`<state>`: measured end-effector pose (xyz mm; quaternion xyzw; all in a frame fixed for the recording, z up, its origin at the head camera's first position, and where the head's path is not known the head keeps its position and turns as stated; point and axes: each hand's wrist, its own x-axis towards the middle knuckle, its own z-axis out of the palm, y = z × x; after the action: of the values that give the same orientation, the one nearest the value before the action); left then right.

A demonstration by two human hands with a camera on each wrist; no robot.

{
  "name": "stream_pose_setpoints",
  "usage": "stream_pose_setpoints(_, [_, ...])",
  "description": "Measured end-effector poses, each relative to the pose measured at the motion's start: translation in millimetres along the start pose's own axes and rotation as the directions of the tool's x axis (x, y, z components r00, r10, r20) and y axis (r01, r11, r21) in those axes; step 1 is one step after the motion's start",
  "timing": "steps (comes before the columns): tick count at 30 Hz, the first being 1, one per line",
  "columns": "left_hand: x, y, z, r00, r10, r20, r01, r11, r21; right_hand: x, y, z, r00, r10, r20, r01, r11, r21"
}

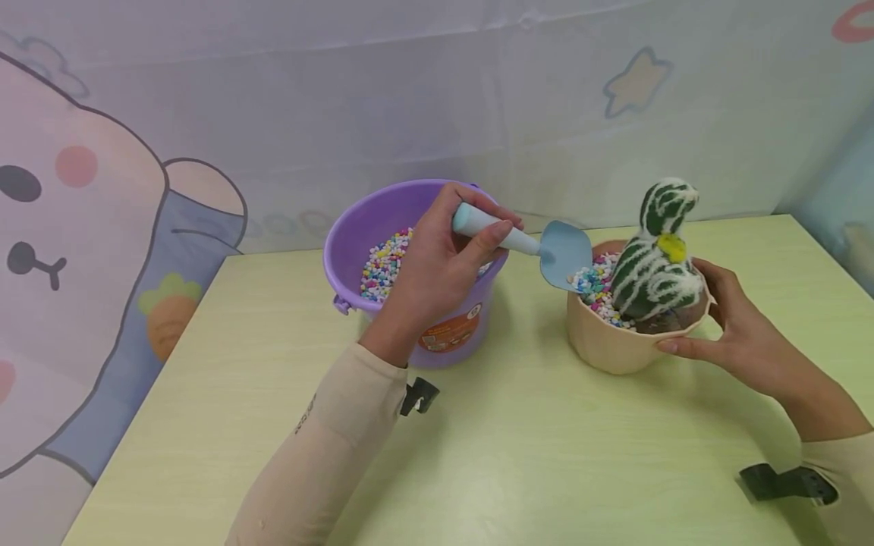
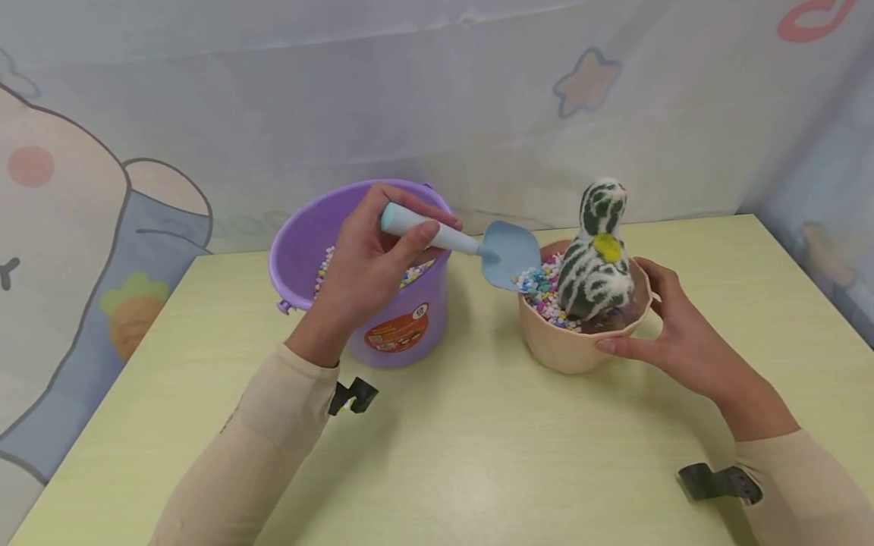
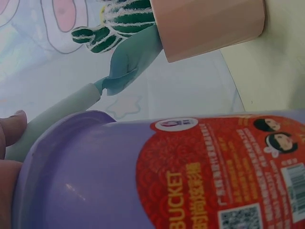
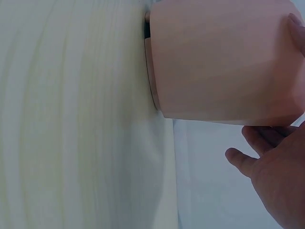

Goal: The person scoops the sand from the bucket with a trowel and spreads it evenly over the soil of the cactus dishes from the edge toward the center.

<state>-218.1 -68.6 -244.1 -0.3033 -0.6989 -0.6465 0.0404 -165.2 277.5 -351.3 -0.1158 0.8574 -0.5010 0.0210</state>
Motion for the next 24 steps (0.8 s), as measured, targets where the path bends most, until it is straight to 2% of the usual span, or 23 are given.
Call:
stream_pose_setpoints(5, [-1.0,-1.6,-1.5,0.996,0.057,0.068,-0.062,0.994,0.085,-0.3,1.5,0.4,1.000,0.003,0.000,-0.003,1.000,0.002])
stream_pose_setpoints(9, [-1.5,-3.0,-1.7,0.987,0.110,0.121,-0.122,0.988,0.100,0.4,3.0,0.5,1.000,0.002,-0.001,-0.002,1.000,-0.002])
stream_pose_setpoints(14, [-0.9,-3.1,-1.0,0.977,0.155,0.144,-0.167,0.983,0.077,1.3,2.2,0.6,1.000,-0.009,-0.004,0.009,1.000,0.003])
stream_pose_setpoints(24, [-0.6,-2.1,0.8,0.970,0.186,0.156,-0.185,0.982,-0.026,0.9,1.1,0.2,1.000,-0.012,-0.008,0.012,1.000,0.006])
